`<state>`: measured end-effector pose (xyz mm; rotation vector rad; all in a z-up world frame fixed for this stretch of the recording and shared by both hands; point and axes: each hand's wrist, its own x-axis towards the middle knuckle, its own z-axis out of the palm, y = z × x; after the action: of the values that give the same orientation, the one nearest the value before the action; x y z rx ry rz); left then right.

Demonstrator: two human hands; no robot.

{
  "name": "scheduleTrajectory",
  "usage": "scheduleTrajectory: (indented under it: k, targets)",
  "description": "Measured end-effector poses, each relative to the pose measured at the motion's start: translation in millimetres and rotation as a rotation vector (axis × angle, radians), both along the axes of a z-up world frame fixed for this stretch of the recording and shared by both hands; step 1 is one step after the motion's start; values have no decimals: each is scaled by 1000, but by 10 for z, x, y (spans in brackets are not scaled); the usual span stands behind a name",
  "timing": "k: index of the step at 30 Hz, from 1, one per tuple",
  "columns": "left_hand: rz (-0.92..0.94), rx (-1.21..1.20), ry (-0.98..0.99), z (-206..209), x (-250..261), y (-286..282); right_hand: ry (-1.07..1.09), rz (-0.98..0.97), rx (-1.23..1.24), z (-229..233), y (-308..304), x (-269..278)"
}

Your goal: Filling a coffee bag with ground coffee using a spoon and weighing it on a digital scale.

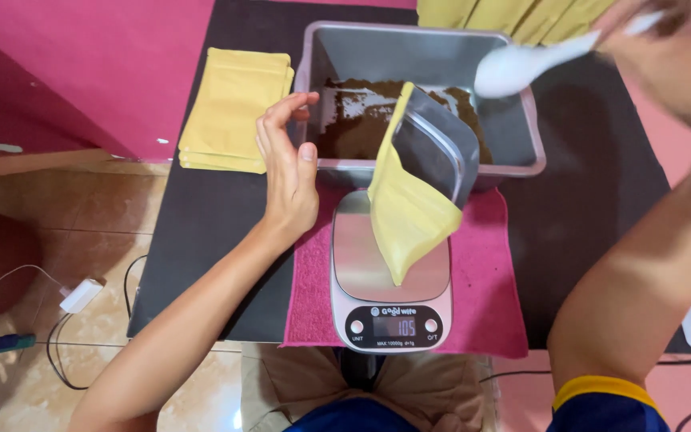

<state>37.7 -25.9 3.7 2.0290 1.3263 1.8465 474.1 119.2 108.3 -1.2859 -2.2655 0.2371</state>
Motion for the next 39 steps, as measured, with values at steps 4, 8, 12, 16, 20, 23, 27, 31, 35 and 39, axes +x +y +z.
scheduleTrajectory:
  k: [4,8,12,16,20,23,27,31,35,39]
  targets:
    - [4,-43,-103,4,2,12,-419,-281,-313,134,-53,-1223]
    - [41,-42,-88,-9,-8,24,-431,-218,-557,-17,-157,-1845]
    - [41,-86,-95,-18,-19,32,-170,330,-602,-353,-96,-2120]
    - [26,-117,-64,-17,-21,29,54,299,-769,-367,-243,-2321]
    - [16,-119,-64,12,-26,11,33,493,-605,-148,-217,-2189]
    - [13,-119,-50,17,-27,11,-106,31,-580,183,-395,-2159]
    - [18,-120,-32,9,-34,18,2,79,-345,243,-317,-1868]
    - [26,-89,-18,-34,-45,64,83,54,-217,414,-411,-1690]
    - [3,-101,-17,-4,-39,39,123,67,-151,521,-507,-1571]
    - [7,-84,0,-4,-41,50,237,86,-133,592,-605,-1510]
